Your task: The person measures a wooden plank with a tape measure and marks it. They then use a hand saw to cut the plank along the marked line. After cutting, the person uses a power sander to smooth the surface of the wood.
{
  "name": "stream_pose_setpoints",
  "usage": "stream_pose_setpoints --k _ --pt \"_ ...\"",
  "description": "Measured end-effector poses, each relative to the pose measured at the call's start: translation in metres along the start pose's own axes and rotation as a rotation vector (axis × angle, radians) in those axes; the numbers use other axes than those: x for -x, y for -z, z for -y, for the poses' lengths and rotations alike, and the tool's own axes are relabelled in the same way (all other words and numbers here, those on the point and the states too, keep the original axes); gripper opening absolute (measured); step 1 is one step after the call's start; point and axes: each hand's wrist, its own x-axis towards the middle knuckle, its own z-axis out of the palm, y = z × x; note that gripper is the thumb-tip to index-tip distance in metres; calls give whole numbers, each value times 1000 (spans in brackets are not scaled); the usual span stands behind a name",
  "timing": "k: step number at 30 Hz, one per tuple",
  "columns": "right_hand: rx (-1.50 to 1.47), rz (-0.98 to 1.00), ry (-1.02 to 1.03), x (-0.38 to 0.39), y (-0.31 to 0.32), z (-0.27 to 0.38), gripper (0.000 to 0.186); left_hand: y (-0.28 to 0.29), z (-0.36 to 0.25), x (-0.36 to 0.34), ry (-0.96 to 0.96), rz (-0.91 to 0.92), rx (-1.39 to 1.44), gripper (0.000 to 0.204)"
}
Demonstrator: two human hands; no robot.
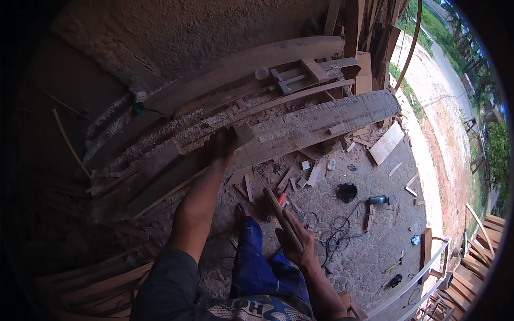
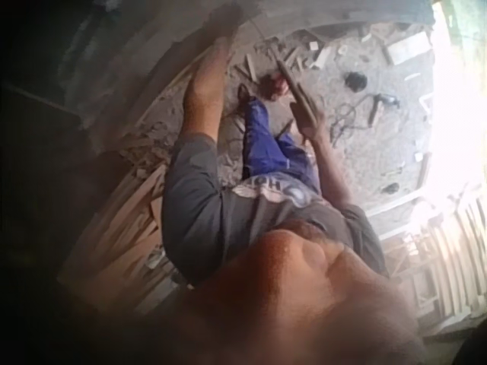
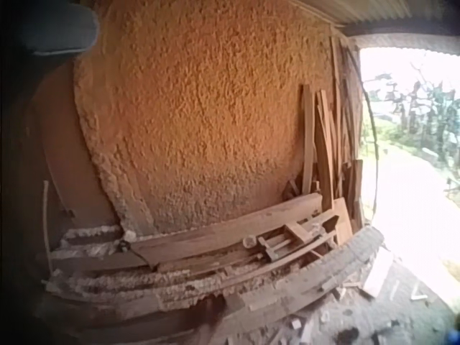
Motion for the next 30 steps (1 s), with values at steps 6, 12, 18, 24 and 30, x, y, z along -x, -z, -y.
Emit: stream_pose_setpoints --k 6,12,18,24,30 --pt "32 29 0 -11 6 23 53 5 -4 -2 20 39 24 35" --pt "-135 -16 -19 -128 -62 -3 55 10 -23 2 -27 18 30 41" --pt "209 57 44 56 35 12 53 -6 3 1 31 -91 104 37" --pt "-158 17 -130 -125 -60 1 53 6 -20 0 -57 -36 -27 38" --pt "80 47 8 -37 -23 9 54 5 6 -5 74 -6 20 38"
